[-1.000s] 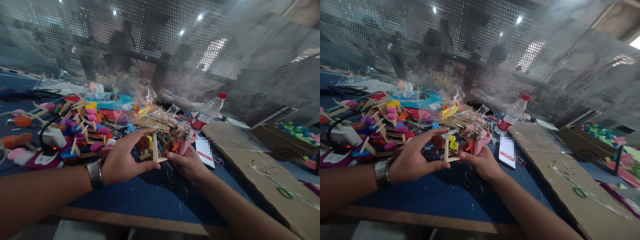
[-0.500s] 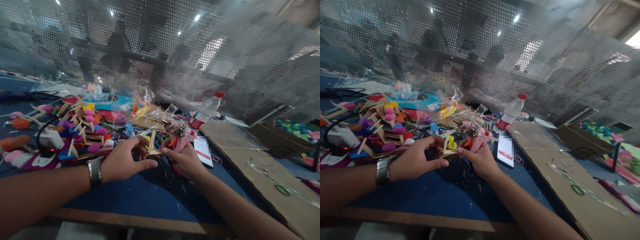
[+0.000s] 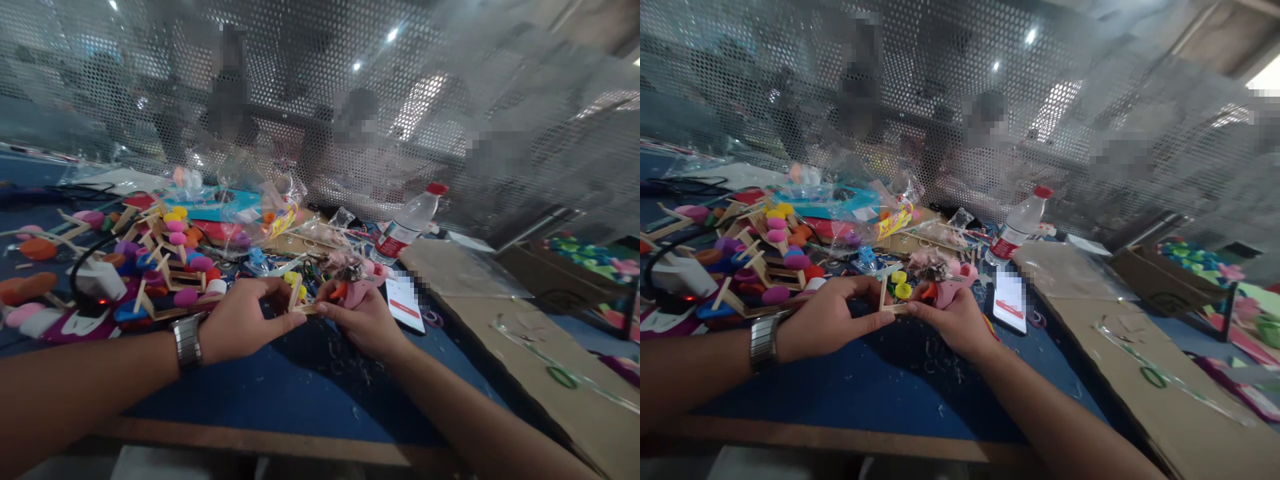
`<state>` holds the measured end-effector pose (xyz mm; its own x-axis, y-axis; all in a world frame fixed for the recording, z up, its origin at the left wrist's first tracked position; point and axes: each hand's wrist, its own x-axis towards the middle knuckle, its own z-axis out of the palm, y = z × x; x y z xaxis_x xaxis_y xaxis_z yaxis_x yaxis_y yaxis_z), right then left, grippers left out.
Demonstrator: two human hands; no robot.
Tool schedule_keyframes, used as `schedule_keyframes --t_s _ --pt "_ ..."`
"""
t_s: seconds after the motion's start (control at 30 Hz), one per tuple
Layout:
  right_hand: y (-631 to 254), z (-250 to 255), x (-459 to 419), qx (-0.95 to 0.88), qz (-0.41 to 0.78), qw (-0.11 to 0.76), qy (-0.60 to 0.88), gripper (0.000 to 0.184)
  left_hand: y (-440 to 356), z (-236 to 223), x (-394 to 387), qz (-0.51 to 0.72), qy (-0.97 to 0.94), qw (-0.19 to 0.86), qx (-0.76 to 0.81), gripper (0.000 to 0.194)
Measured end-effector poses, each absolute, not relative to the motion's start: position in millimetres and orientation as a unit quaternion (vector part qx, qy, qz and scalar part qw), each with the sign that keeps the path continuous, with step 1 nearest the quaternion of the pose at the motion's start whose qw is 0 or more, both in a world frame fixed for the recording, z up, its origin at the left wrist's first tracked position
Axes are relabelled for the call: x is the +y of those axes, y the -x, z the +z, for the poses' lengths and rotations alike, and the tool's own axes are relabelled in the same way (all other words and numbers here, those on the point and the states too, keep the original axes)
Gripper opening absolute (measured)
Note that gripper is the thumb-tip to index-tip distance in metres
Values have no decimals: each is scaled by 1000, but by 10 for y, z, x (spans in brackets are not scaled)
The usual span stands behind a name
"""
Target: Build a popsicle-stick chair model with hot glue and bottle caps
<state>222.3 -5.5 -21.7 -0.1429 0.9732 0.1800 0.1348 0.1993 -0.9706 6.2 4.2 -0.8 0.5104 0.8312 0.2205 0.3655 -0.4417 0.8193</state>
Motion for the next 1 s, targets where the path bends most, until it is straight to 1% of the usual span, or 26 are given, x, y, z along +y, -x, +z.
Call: schedule_keyframes --t_s 0.2,0.37,0.5,0.7,0.83,1.0 --pt "-2242 -202 -7 -557 451 520 464 29 -62 -11 48 325 -787 353 388 12" --pt "-2255 -227 32 -515 453 559 467 31 -51 -33 30 260 -838 327 352 8" --pt "-2268 -298 47 -539 457 546 450 29 -53 -72 31 212 -881 270 326 9" --pt "-2292 -348 42 -549 462 531 451 27 -54 -91 54 189 -904 241 300 3" --pt "-2280 -326 37 -546 454 533 461 29 -56 -62 53 153 -912 196 326 11" --pt "-2273 -318 37 -548 459 530 456 27 -62 -34 49 113 -914 202 334 13"
